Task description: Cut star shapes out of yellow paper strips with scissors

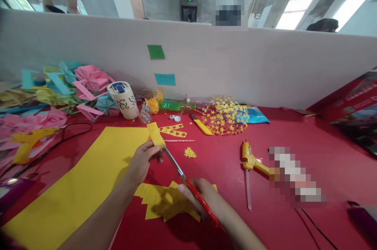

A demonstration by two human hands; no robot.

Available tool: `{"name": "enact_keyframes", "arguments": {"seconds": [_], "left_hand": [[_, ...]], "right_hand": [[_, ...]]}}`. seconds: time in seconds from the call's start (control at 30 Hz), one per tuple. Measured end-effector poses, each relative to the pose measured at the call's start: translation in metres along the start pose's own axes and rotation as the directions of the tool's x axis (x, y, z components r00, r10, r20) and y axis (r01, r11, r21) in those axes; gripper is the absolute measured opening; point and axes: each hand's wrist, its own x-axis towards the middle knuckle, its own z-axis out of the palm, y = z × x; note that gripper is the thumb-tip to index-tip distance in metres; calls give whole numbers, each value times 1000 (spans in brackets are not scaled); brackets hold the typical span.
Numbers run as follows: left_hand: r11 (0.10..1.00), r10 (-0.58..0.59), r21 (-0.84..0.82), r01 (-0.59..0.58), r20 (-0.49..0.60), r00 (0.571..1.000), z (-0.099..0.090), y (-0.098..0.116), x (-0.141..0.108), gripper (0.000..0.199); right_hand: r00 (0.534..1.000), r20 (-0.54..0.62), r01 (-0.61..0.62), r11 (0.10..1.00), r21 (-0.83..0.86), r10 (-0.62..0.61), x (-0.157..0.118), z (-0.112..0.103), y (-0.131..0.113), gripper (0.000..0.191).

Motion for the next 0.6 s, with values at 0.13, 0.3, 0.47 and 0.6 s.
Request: {"name": "enact_keyframes", "arguments": {"seconds": [0.13, 0.3, 0.47, 0.6], "left_hand": [[1000, -1, 20, 1, 5, 1000, 0, 1, 1, 15], [1000, -2, 20, 2, 6, 1000, -1, 0, 0, 15], [1000, -5, 0, 5, 5, 1000, -1, -1, 0, 15], [1000, -13, 10, 13, 12, 1000, 0, -1, 1, 15]], "right_hand": [[1000, 9, -25, 999, 21, 24, 1, 0, 0, 60], [1000, 26, 0, 1000, -3, 0, 1, -3, 2, 59], [999, 44, 3, 1000, 0, -3, 3, -5, 9, 58], [1000, 22, -9, 999, 38, 8, 3, -4, 10, 58]]}}
